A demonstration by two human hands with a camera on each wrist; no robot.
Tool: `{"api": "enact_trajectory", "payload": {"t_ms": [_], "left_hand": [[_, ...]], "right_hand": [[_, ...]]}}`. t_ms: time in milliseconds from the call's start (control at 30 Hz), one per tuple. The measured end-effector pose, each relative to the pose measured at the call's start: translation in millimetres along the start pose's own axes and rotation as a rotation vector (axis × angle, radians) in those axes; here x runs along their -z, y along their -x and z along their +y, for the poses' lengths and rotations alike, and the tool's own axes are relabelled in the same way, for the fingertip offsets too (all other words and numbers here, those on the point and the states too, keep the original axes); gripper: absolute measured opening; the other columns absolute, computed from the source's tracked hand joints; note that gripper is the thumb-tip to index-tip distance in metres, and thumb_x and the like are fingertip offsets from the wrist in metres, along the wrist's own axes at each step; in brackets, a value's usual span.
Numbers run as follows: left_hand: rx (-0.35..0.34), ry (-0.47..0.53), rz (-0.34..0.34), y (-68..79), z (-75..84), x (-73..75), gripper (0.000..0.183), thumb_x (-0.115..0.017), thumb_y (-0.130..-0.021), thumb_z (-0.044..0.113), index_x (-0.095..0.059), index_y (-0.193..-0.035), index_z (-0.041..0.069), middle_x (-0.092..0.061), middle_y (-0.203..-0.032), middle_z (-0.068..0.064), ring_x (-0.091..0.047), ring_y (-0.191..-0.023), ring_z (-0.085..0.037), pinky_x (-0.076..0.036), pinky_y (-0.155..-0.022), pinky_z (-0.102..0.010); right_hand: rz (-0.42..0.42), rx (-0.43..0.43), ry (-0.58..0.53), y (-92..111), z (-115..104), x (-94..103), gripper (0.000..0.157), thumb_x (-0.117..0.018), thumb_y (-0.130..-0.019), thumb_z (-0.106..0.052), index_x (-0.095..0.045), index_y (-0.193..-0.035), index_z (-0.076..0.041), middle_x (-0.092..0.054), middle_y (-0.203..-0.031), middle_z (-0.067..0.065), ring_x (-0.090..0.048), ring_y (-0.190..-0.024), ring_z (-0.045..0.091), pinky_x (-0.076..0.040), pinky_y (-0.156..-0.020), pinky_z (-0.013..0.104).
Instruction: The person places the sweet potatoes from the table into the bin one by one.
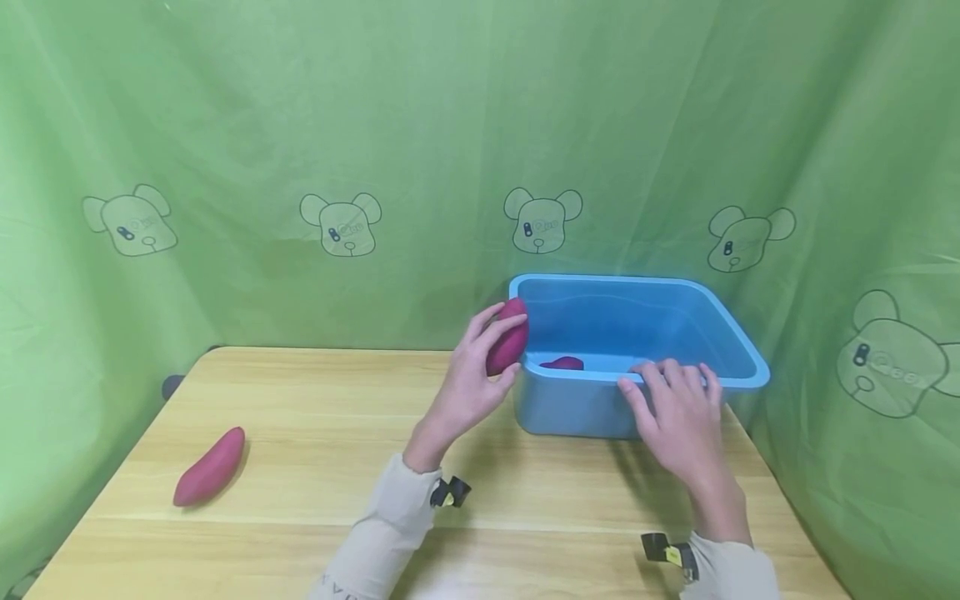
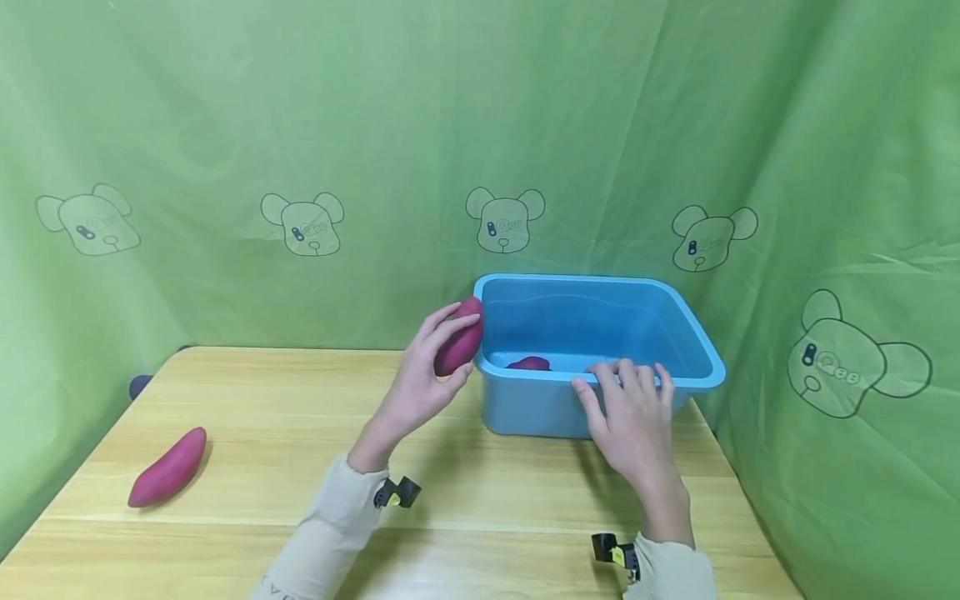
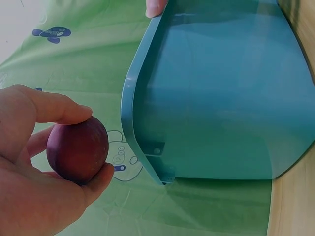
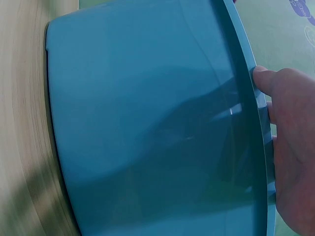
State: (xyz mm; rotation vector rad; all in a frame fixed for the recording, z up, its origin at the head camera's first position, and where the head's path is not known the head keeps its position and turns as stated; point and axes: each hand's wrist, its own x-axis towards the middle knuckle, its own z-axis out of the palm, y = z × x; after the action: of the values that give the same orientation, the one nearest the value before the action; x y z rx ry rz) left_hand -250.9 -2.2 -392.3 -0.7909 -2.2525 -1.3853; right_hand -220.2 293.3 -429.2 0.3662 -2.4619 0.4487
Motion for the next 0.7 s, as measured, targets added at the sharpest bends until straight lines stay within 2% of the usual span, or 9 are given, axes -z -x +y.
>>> {"api": "enact_trajectory", "payload": {"t_ms": [333,700], "left_hand": [[-0.03,-0.004,-0.015,-7.3,4.6,-8.0,0.062,-0.071,-0.088,-0.004,-0.056,-0.146,0.015,-0.037,-0.16,-0.008,-0.048,-0.136,-0.034,-0.054,-0.099,-0.044],[-0.018,0.025,-0.046,-15.6,12.0,-15.6,0.063,-0.069,-0.091,-0.006,-0.055,-0.148,0.016,-0.033,-0.165,-0.007,-0.047,-0.14,-0.035,-0.054,-0.099,-0.039]], "right_hand": [[-0.002,0.0,0.005,0,0,1.1,0.034,-0.055,-0.105,-0.038,-0.064,-0.117,-0.007,-0.06,-0.112,0.02,-0.047,-0.114,0.046,-0.012,-0.115,0.071],[-0.012,-0.004,0.002,0,1,0.8,0.033,-0.054,-0.105,-0.038,-0.064,-0.116,-0.009,-0.06,-0.111,0.02,-0.047,-0.114,0.047,-0.012,-0.115,0.072]]}}
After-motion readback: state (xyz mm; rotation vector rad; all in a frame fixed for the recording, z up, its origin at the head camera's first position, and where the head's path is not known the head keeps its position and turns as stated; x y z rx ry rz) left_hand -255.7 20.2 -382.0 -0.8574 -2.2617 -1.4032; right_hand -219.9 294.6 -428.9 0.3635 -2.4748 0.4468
